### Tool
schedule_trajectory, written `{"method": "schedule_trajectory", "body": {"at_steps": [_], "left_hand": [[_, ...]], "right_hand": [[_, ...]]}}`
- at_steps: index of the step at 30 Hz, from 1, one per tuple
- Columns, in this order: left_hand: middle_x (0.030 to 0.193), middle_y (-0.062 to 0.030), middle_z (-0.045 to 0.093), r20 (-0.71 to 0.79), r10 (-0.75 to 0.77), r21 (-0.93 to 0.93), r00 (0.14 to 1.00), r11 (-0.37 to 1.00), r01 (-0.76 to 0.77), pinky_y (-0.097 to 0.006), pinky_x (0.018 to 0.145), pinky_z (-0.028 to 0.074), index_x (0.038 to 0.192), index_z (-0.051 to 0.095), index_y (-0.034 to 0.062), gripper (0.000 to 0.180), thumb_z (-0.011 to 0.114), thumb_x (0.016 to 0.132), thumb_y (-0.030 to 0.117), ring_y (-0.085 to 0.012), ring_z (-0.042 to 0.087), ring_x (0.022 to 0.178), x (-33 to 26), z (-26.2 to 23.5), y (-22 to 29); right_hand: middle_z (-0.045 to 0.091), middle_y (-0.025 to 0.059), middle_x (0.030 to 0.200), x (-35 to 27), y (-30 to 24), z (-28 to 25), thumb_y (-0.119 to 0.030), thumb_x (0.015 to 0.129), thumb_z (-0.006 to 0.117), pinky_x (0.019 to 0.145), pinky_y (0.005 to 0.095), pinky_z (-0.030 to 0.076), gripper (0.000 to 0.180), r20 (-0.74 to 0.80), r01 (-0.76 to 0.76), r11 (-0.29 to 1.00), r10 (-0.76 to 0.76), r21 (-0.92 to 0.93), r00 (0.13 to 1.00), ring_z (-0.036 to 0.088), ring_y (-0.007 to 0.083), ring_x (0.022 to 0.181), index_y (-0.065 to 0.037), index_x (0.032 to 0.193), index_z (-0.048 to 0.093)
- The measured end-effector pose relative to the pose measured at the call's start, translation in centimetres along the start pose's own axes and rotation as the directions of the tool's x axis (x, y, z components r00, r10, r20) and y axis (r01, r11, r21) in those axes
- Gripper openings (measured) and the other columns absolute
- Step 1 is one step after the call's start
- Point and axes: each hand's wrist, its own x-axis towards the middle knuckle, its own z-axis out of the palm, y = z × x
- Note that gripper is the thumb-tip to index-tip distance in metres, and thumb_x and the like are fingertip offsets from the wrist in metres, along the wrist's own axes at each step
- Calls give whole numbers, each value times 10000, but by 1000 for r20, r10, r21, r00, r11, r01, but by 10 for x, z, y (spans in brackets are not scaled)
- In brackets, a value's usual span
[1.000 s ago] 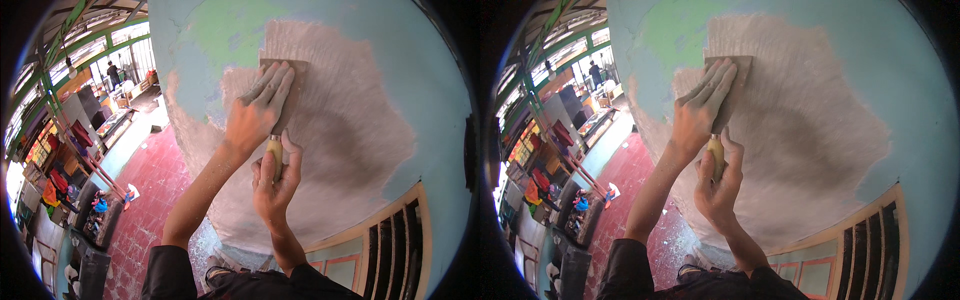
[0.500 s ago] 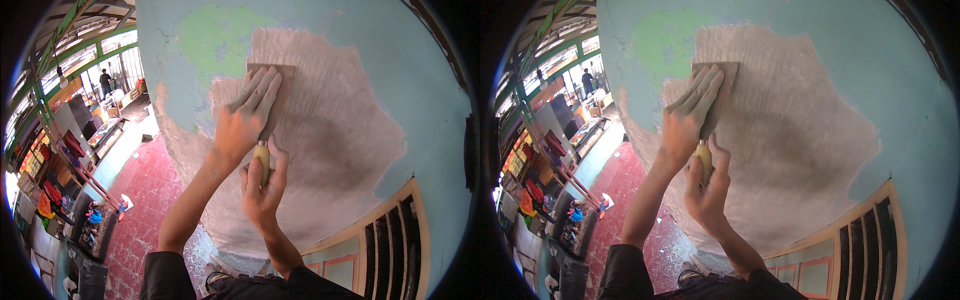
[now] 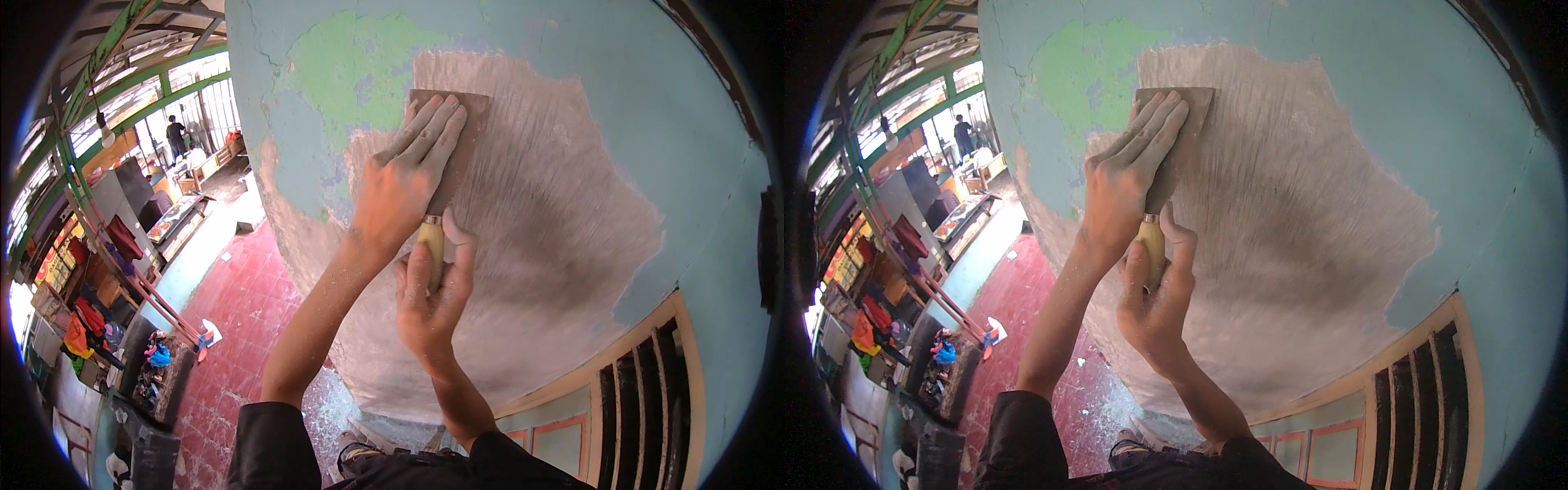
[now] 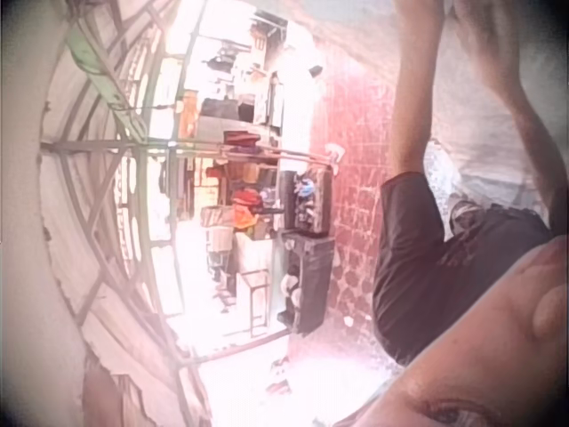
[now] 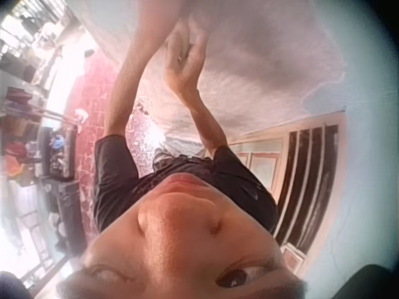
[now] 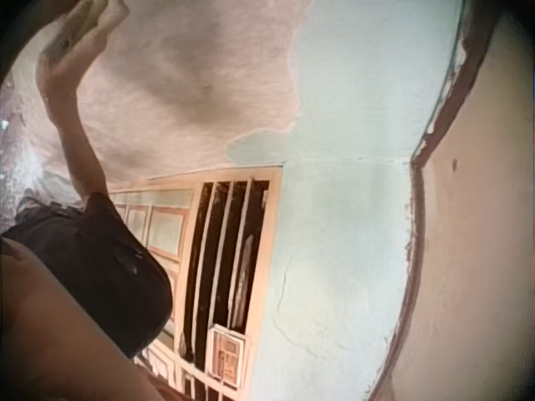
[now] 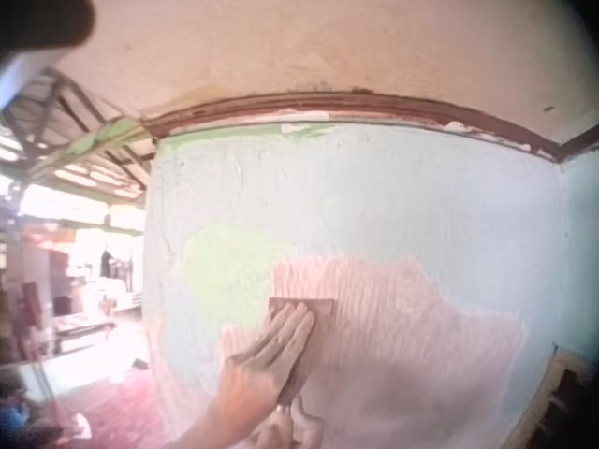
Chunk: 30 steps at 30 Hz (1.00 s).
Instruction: The person applies and smooths a white plaster-like compound onto a light blue wall using a metal trowel. The person works methodically across the surface, spreading the material in broad strokes to create an even layer.
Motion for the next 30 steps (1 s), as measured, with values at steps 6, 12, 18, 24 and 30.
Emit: {"method": "schedule_trajectory", "body": {"at_steps": [6, 12, 18, 24, 30], "left_hand": [[1359, -92, 570, 7, 6, 35, 1000, 999, -6, -301, 955, 541, 1317, 554, 28, 530, 594, 790, -14, -234, 517, 1292, -1, 3, -1], [1357, -103, 571, 27, -5, 24, 1000, 1000, 4, -304, 985, 522, 1305, 561, 14, 516, 594, 791, -8, -235, 531, 1276, -4, 0, 5], [1345, -93, 581, -6, 17, 8, 1000, 1000, -17, -313, 949, 544, 1299, 570, 27, 499, 593, 802, -8, -227, 548, 1257, 9, -4, -3], [1321, -86, 599, -7, -6, 11, 1000, 1000, 6, -302, 934, 551, 1293, 575, 31, 484, 593, 810, 1, -222, 561, 1243, 9, -3, -5], [1307, -91, 607, -79, 13, 36, 997, 999, -10, -308, 913, 553, 1282, 589, 52, 473, 610, 810, 31, -230, 573, 1224, 0, 4, -2]], "right_hand": [[481, 22, 760, -5, -10, -6, -131, 1020, 454, 469, 182, 355, 339, 27, -37, 999, 37, 8, 999, 410, 26, 557, 3, 1321, 375], [468, 1, 711, -3, -8, -4, -139, 1024, 449, 463, 173, 345, 333, 26, -54, 997, 53, 48, 998, 402, 26, 548, 4, 1317, 381], [460, 13, 738, 7, -13, 6, -124, 1020, 450, 478, 175, 355, 346, 5, -23, 999, 23, 47, 1000, 398, 20, 560, 23, 1324, 376], [481, 46, 835, 4, -12, -2, -99, 1014, 443, 489, 184, 368, 342, 51, 38, 997, -35, -66, 998, 418, 21, 617, 73, 1304, 383], [486, 45, 855, 1, -13, -1, -87, 1007, 455, 507, 183, 381, 325, 37, 3, 998, 0, -69, 999, 433, 26, 649, 51, 1295, 395]]}}
